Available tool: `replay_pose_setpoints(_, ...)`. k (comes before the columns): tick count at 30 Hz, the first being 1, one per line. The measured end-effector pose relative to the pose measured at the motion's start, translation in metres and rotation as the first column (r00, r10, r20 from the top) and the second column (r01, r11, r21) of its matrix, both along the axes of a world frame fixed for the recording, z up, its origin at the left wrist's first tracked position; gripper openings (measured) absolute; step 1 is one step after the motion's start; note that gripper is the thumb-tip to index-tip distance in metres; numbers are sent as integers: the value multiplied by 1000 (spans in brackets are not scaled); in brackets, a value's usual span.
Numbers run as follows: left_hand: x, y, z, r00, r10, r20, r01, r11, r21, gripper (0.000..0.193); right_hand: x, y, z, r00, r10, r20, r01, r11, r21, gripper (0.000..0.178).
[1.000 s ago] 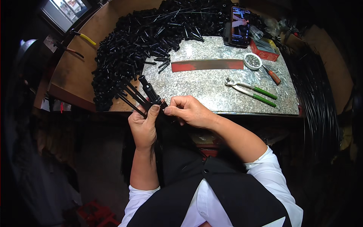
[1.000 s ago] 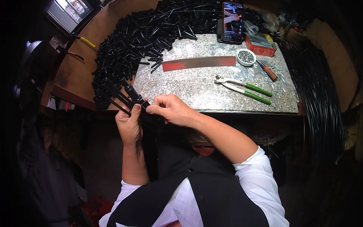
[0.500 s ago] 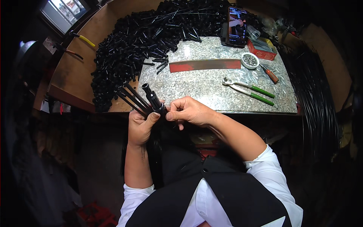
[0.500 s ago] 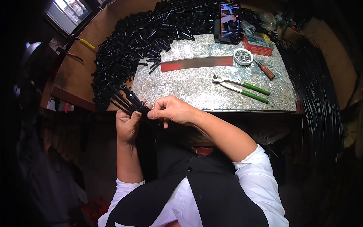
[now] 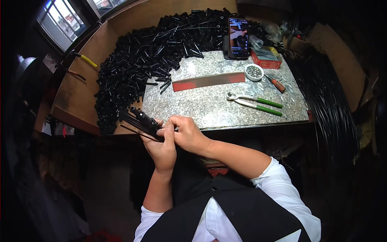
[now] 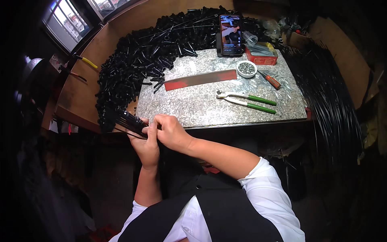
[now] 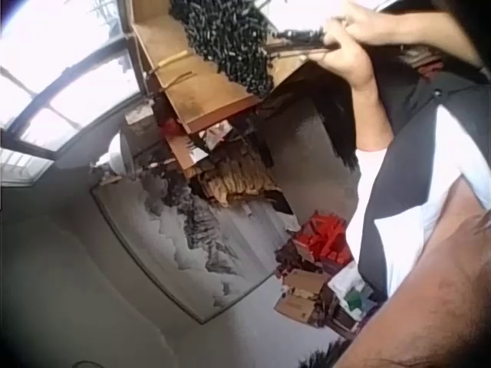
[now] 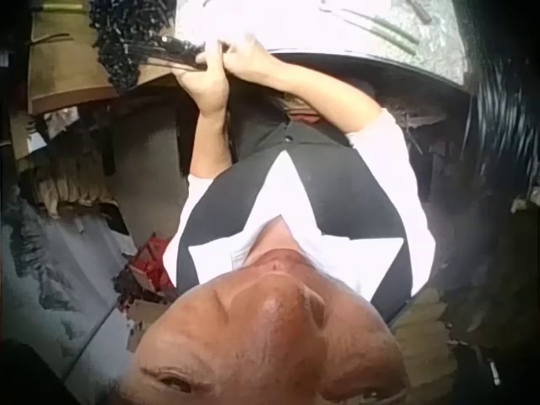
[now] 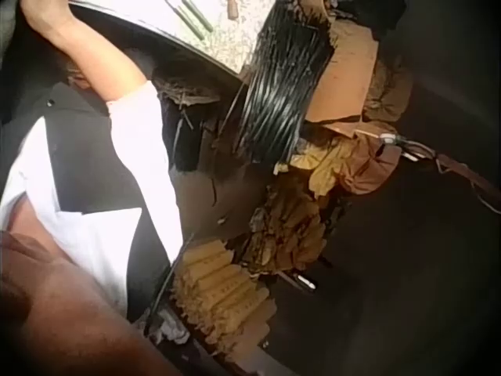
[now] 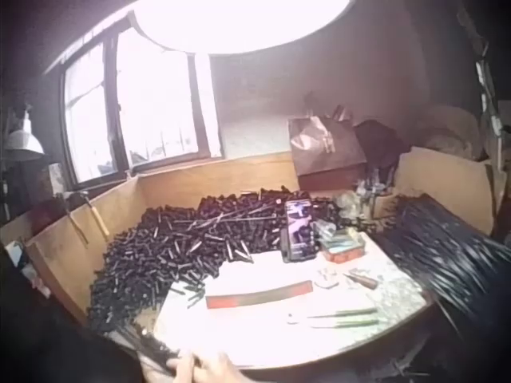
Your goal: Assembling, aligning, and trimming black wire bundles at a factory workstation using pliers.
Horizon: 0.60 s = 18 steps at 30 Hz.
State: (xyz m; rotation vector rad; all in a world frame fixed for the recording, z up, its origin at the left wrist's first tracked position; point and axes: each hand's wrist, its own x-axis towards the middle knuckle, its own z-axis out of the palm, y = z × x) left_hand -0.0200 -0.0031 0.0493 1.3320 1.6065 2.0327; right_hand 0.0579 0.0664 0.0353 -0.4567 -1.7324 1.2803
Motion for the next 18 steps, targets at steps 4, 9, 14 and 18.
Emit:
replay_pose_setpoints(4,-5,-2,7,992,-17,123,26,997,-68,40,-3,-1,-1,1000,-19,25,19,1000,18,22)
replay_pose_setpoints(9,-18,-6,4,1000,17,-11,-18,993,-113,36,-1,-4,2,999,19,49,-22,998,60,20)
replay_pose_setpoints(14,-24,-9,14,993,-118,-16,114,980,-161,25,11,-2,4,988,135,71,-137,990,21,13)
replay_pose_setpoints(18,-25,-11,16,986,-133,-101,108,969,-223,35,12,2,3,984,170,53,-165,981,-99,15)
